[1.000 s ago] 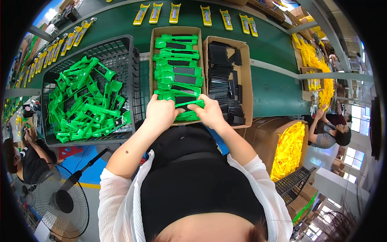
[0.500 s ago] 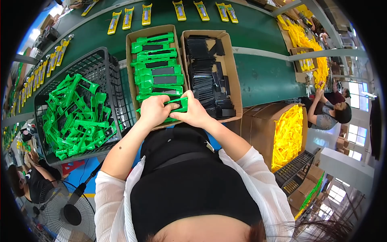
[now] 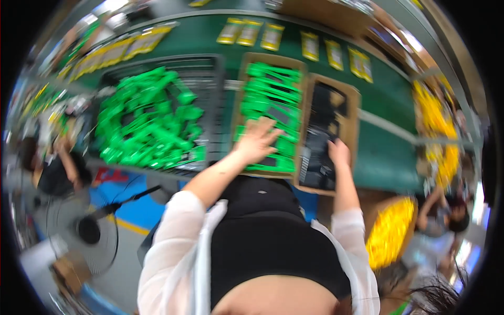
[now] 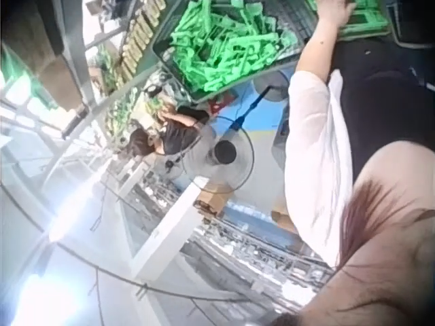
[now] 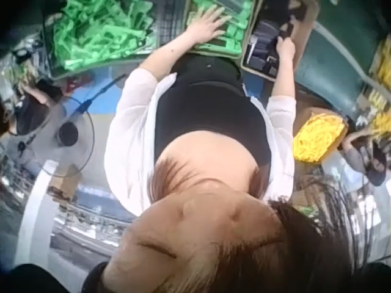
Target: Assembling black components into green plastic flashlight housings at an assembly line station.
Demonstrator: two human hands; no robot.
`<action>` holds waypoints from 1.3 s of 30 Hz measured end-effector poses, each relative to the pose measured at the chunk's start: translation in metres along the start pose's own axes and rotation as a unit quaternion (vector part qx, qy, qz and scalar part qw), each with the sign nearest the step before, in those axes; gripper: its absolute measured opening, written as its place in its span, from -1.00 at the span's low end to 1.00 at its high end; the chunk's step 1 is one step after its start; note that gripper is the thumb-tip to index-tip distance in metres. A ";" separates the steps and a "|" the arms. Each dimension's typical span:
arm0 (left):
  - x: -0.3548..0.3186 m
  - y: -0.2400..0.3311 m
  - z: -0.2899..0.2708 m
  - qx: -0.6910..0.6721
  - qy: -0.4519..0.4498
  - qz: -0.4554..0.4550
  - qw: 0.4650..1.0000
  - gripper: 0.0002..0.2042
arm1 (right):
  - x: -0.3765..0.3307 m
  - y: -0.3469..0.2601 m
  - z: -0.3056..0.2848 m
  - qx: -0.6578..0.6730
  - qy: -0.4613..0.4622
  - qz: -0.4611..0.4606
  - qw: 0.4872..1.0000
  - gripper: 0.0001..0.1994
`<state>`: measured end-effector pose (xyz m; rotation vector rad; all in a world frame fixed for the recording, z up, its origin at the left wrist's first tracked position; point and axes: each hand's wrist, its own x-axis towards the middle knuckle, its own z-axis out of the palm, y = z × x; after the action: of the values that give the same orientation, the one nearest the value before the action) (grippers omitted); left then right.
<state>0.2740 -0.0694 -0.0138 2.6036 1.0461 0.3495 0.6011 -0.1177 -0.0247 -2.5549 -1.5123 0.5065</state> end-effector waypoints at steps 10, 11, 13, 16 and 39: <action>-0.124 -0.213 -0.154 0.206 0.240 -0.637 0.703 -0.37 | -0.044 0.010 0.028 -0.124 -0.016 0.008 0.992 -0.72; -0.144 -0.228 -0.182 0.071 0.117 -0.731 0.668 -0.28 | -0.047 0.014 0.030 -0.109 0.014 0.008 0.994 -0.72; -0.225 -0.295 -0.149 -0.008 -0.005 -0.823 0.568 -0.20 | -0.048 0.010 0.038 -0.078 0.065 -0.024 0.995 -0.71; -0.187 -0.304 -0.147 -0.116 -0.055 -0.739 0.662 -0.21 | -0.052 0.015 0.044 -0.084 0.087 -0.011 0.993 -0.70; -0.144 -0.305 -0.092 -0.107 0.133 -0.690 0.704 -0.14 | -0.038 0.045 0.058 0.205 0.070 0.100 0.971 -0.70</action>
<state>-0.0493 0.0564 -0.0587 0.9708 2.4380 0.3772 0.6015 -0.1764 -0.0836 -2.3650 -0.9867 0.5789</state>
